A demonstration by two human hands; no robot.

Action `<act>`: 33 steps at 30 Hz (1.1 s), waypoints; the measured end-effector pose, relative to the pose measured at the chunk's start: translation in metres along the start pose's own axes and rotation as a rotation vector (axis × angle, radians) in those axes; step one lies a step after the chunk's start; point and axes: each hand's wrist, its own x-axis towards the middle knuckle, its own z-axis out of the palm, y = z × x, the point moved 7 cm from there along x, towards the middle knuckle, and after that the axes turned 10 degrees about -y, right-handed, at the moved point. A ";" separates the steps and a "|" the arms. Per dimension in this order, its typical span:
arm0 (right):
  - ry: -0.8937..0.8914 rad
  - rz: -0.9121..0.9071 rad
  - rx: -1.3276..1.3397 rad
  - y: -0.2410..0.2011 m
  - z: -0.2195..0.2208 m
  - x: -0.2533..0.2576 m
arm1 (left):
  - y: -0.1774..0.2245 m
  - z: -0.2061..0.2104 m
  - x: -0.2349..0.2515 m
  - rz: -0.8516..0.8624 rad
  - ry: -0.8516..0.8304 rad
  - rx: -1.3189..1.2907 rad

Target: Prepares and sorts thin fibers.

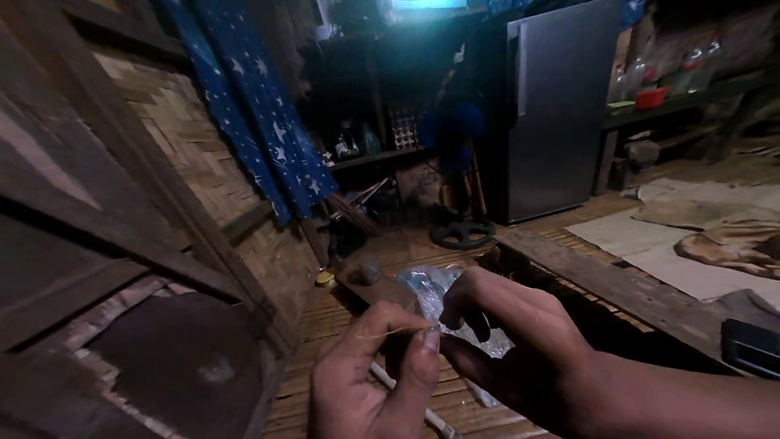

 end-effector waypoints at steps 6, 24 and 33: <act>0.069 -0.038 -0.043 -0.002 -0.004 -0.002 | -0.002 -0.001 0.000 -0.045 0.033 -0.010; -0.035 0.076 0.168 0.015 -0.017 0.005 | -0.030 0.028 0.000 -0.307 -0.306 -0.339; -0.001 0.092 -0.056 0.013 -0.032 0.006 | -0.047 0.014 -0.001 -0.374 -0.212 -0.083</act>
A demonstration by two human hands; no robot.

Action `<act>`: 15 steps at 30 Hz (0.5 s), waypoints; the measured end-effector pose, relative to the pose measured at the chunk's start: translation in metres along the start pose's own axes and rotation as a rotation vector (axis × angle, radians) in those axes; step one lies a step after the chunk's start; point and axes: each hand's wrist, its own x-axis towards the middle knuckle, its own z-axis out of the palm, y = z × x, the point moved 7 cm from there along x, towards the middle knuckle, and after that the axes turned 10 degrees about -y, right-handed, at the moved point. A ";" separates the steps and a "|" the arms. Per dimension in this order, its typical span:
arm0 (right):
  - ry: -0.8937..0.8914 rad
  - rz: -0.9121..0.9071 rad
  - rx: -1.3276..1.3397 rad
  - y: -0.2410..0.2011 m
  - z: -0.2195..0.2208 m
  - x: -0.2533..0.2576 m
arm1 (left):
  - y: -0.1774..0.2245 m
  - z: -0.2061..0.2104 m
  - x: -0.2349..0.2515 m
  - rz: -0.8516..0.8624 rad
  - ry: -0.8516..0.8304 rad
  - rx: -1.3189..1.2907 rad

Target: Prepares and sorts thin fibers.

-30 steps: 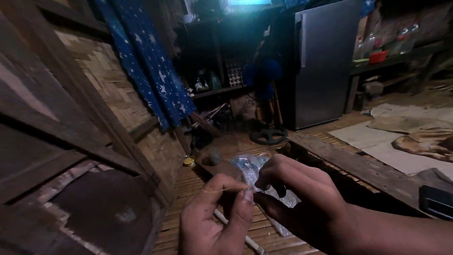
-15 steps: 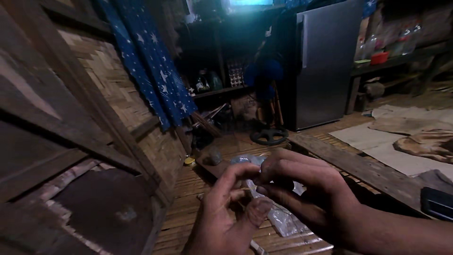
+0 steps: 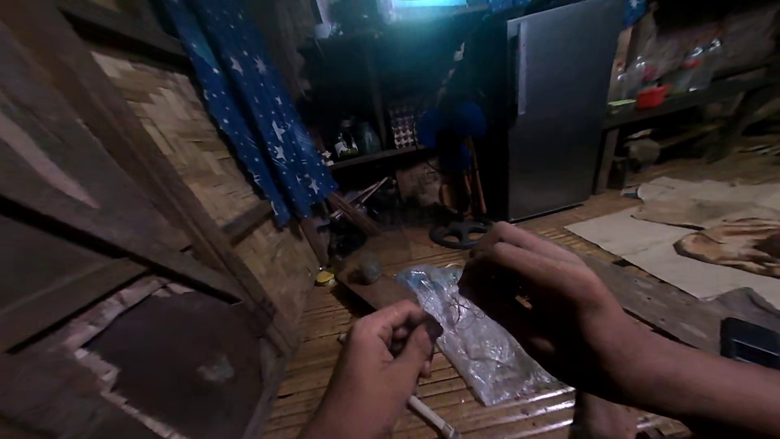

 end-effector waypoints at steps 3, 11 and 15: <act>-0.003 0.012 0.058 0.000 -0.008 0.002 | -0.010 -0.002 0.001 -0.062 -0.036 0.062; -0.157 0.142 0.299 0.017 0.006 0.003 | -0.008 0.003 0.004 0.077 -0.151 0.165; -0.216 0.097 0.265 0.016 0.014 0.004 | 0.011 -0.003 0.006 0.203 -0.092 -0.064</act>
